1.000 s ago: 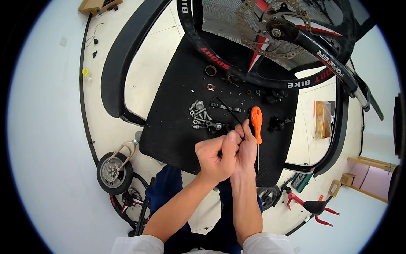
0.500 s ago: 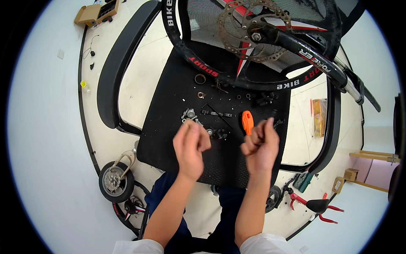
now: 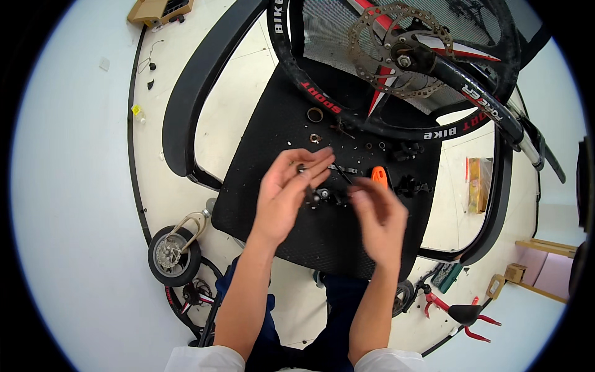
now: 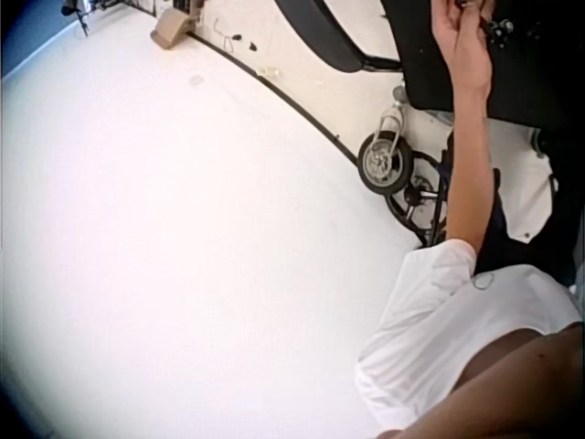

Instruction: The person assembles small bicycle components on a black office chair seat, using an orange screwdriver to tighten screws and align parts. They handle screws, nuts, and a derailleur-like mechanism, repeatedly adjusting and securing the pieces.

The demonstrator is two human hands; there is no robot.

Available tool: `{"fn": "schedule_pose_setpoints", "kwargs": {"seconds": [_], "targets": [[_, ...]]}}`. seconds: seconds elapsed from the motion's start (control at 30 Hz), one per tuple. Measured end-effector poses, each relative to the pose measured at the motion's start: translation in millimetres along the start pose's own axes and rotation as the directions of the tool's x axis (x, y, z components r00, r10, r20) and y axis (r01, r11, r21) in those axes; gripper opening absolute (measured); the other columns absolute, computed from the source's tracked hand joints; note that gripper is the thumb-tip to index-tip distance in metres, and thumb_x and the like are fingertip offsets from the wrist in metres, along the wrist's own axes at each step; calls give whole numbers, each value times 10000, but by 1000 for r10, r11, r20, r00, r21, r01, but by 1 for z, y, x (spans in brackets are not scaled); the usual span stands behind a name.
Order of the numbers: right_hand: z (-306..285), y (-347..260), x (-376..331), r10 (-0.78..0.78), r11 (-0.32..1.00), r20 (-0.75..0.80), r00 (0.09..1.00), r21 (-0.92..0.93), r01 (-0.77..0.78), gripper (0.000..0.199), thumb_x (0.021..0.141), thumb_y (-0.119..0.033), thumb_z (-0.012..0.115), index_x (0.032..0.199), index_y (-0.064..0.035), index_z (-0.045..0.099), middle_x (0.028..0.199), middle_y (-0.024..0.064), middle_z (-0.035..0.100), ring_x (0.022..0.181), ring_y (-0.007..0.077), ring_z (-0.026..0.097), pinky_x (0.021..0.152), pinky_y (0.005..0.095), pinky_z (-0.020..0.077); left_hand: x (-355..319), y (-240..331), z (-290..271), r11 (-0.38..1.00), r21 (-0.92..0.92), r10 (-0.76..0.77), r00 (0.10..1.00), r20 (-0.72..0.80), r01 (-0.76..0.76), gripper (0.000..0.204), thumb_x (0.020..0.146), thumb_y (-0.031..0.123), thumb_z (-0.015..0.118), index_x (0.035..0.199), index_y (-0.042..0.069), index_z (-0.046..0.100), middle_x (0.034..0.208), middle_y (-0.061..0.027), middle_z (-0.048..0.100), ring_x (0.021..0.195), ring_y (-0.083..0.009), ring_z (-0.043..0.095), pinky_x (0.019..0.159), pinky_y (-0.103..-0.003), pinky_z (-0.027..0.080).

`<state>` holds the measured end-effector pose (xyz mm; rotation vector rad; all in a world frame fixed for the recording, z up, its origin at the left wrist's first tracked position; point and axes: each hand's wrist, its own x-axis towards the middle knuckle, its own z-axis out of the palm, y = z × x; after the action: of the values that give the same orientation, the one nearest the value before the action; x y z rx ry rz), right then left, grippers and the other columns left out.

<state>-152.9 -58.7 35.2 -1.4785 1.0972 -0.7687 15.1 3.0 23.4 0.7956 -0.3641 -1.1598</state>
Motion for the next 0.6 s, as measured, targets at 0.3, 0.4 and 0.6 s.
{"fn": "schedule_pose_setpoints", "kwargs": {"seconds": [0.3,0.4,0.6], "targets": [[4,2,1,119,975,96,988,176,-134,214,860,-22,748,1038,46,652,901,54,659,796,111,654,697,252,561,-3,1,11,800,599,-28,994,101,-38,318,904,88,651,1196,40,535,1373,-164,567,1256,-212,548,1071,-362,390],[-14,16,9,91,987,-99,991,141,-77,216,875,-16,728,1061,58,647,885,55,661,778,98,645,663,243,544,-7,-7,0,288,928,100,971,218,-238,444,734,83,804,1135,61,614,1106,-99,631,1075,-242,611,950,-350,457],[-19,17,17,133,979,-111,985,169,-113,269,940,-40,647,1174,92,630,963,139,705,837,187,706,672,257,560,-8,-19,-7,168,966,25,981,194,-195,353,716,7,779,1053,53,682,1022,-93,615,966,-305,612,832,-348,510]]}}
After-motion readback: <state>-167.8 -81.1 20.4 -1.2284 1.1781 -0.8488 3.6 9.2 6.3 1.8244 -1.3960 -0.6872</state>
